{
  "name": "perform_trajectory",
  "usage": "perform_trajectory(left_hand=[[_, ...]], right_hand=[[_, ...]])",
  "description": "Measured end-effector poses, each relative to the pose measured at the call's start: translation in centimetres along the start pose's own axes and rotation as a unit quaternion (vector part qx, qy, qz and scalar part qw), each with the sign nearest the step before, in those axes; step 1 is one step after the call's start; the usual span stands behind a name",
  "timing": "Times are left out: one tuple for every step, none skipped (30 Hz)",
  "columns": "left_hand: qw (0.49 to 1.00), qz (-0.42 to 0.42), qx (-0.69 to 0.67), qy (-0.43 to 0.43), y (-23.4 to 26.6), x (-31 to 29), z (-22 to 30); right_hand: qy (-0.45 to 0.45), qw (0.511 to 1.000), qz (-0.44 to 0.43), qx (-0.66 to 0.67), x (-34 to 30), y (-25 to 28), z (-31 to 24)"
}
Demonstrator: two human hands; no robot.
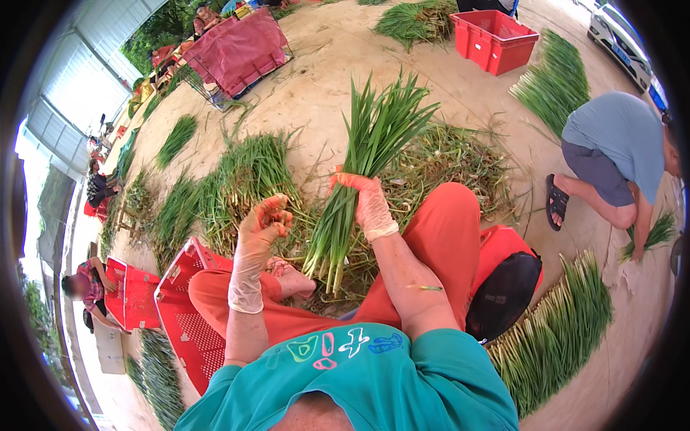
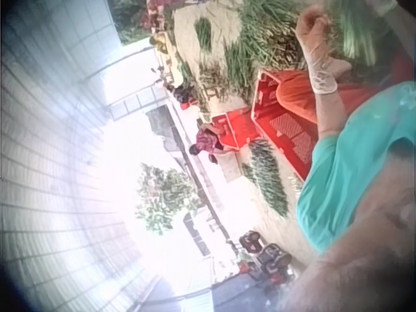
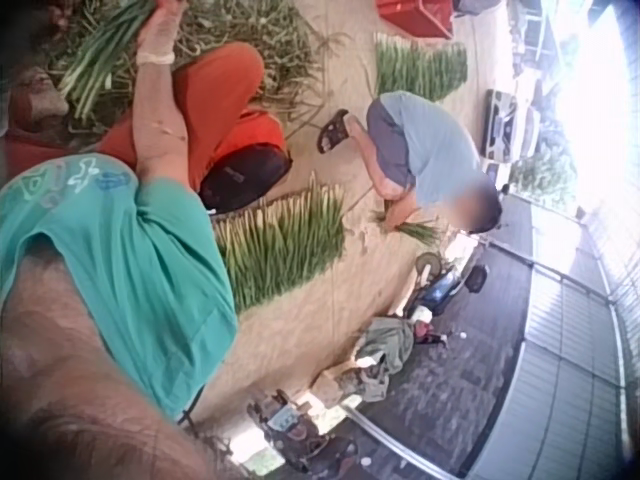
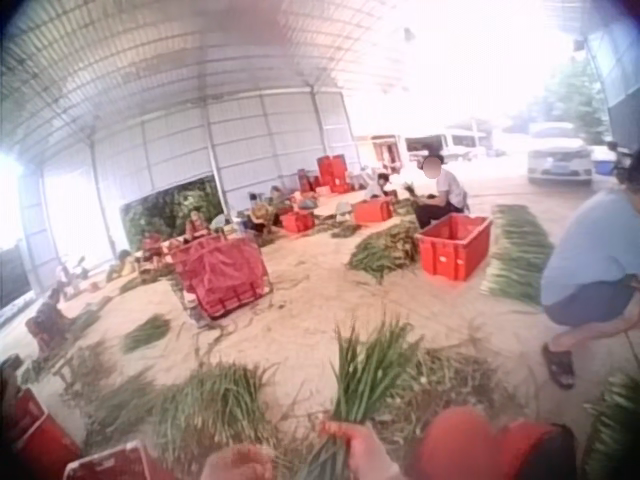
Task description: The person sorts a bunch of green chives by hand while wearing gloves, removes damaged leaves, and places the bunch onto a organized row of vegetables on the floor.
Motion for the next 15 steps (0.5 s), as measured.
perform_trajectory(left_hand=[[0.994, 0.025, 0.101, -0.012, 0.8, 0.3, -1.2], [0.908, 0.042, 0.409, -0.076, 0.9, 0.2, -1.6], [0.889, 0.062, 0.437, -0.122, 1.8, -0.1, -3.8], [0.950, 0.025, 0.307, -0.060, 0.6, -0.5, -4.3], [0.986, -0.011, 0.168, 0.008, -1.4, -1.2, -5.0], [0.986, -0.037, 0.163, -0.021, -2.8, -1.6, -5.4], [0.977, -0.039, 0.208, 0.005, -4.7, -2.1, -3.6], [0.979, -0.045, 0.198, -0.023, -5.2, -1.6, -4.6], [0.979, -0.050, 0.189, -0.051, -5.3, -1.1, -5.6], [0.991, -0.041, 0.122, -0.020, -5.0, -0.9, -6.0], [0.998, -0.032, 0.055, 0.012, -4.7, -0.7, -6.4], [0.999, -0.023, -0.012, 0.043, -4.4, -0.5, -6.8], [0.999, -0.027, -0.007, 0.047, -4.4, -0.5, -6.7], [0.998, -0.031, -0.002, 0.051, -4.3, -0.6, -6.4], [0.998, -0.034, 0.003, 0.054, -4.3, -0.6, -6.4]], right_hand=[[-0.001, 1.000, 0.017, 0.001, 0.0, 0.4, 0.0], [0.012, 1.000, 0.029, -0.004, 0.1, 1.1, -0.2], [0.002, 1.000, 0.024, 0.000, 0.5, 0.5, 0.3], [-0.003, 1.000, 0.026, 0.004, 0.6, 0.6, 0.6], [-0.012, 0.999, 0.030, 0.006, 0.5, 0.8, 1.1], [-0.024, 1.000, 0.017, 0.006, 0.6, 0.6, 1.4], [-0.042, 0.999, 0.017, 0.011, 0.6, 0.9, 1.7], [-0.060, 0.998, 0.017, 0.016, 0.7, 1.3, 1.9], [-0.078, 0.997, 0.017, 0.021, 0.8, 1.6, 2.0], [-0.078, 0.996, -0.009, 0.037, 0.8, 1.6, 1.8], [-0.106, 0.988, -0.025, 0.111, 0.9, 1.4, 2.0], [-0.104, 0.990, -0.032, 0.090, 1.0, 1.5, 1.8], [-0.103, 0.991, -0.037, 0.071, 0.5, 0.9, 1.3], [-0.111, 0.989, -0.055, 0.078, 0.3, 0.4, 1.2], [-0.119, 0.987, -0.073, 0.085, 0.2, 0.0, 1.2]])
Point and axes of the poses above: each hand's wrist, its own x-axis towards the middle knuckle, its own y-axis out of the back of the hand, z = x × y, the point moved 6 cm from there along x, towards the middle knuckle, and after that the axes turned 3 degrees about y, right-handed, at the moved point
